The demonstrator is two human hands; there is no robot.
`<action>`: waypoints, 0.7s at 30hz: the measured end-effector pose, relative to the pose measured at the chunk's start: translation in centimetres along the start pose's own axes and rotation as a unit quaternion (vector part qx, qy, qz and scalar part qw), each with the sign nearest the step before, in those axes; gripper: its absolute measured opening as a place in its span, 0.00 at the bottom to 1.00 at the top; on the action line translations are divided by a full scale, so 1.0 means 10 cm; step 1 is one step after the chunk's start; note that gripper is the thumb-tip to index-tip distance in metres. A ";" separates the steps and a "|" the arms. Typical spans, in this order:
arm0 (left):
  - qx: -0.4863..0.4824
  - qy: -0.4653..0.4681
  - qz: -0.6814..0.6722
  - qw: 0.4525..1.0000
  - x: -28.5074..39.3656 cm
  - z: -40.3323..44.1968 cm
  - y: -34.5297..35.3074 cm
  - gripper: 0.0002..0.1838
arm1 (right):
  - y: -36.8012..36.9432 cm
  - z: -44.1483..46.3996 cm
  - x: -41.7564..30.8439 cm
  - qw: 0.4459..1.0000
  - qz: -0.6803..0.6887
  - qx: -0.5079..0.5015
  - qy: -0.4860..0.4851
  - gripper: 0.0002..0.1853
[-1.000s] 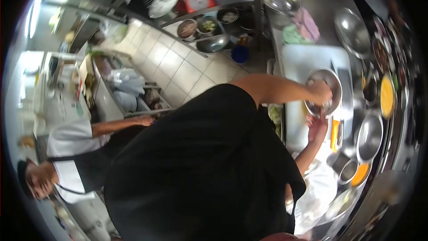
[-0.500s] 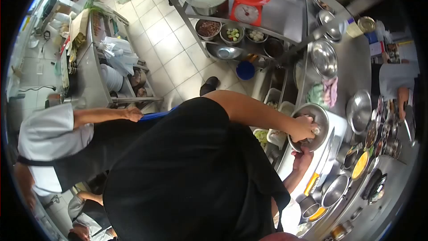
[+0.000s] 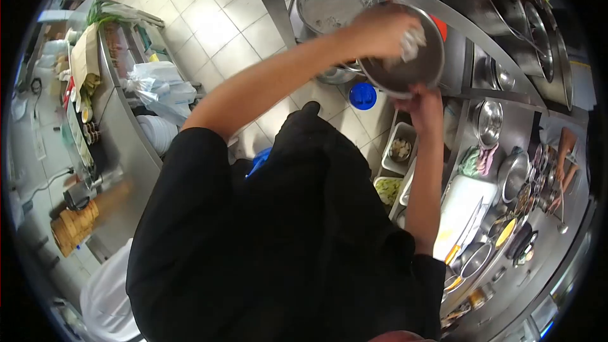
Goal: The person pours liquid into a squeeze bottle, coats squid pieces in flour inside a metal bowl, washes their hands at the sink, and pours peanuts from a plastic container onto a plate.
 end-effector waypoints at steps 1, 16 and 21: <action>0.001 -0.031 0.084 0.996 0.08 -0.03 -0.26 0.28 | 0.17 0.14 -0.20 1.000 -0.008 0.006 0.010 0.10; 0.286 -0.033 0.184 0.940 -0.64 -0.55 -0.96 0.10 | 0.12 0.49 -0.47 0.992 -0.066 0.104 -0.009 0.16; 0.132 -0.076 0.163 0.975 -1.86 -0.22 -0.60 0.08 | -0.41 -0.33 0.07 0.985 -0.001 0.167 0.050 0.20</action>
Point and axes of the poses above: each hand's wrist, its own z-axis towards the middle knuckle, its own y-axis out of the palm, x = y × z, the point moved 7 cm from there along z, towards the middle knuckle, and after that the axes turned 13 degrees about -z, right-handed, at the moved point
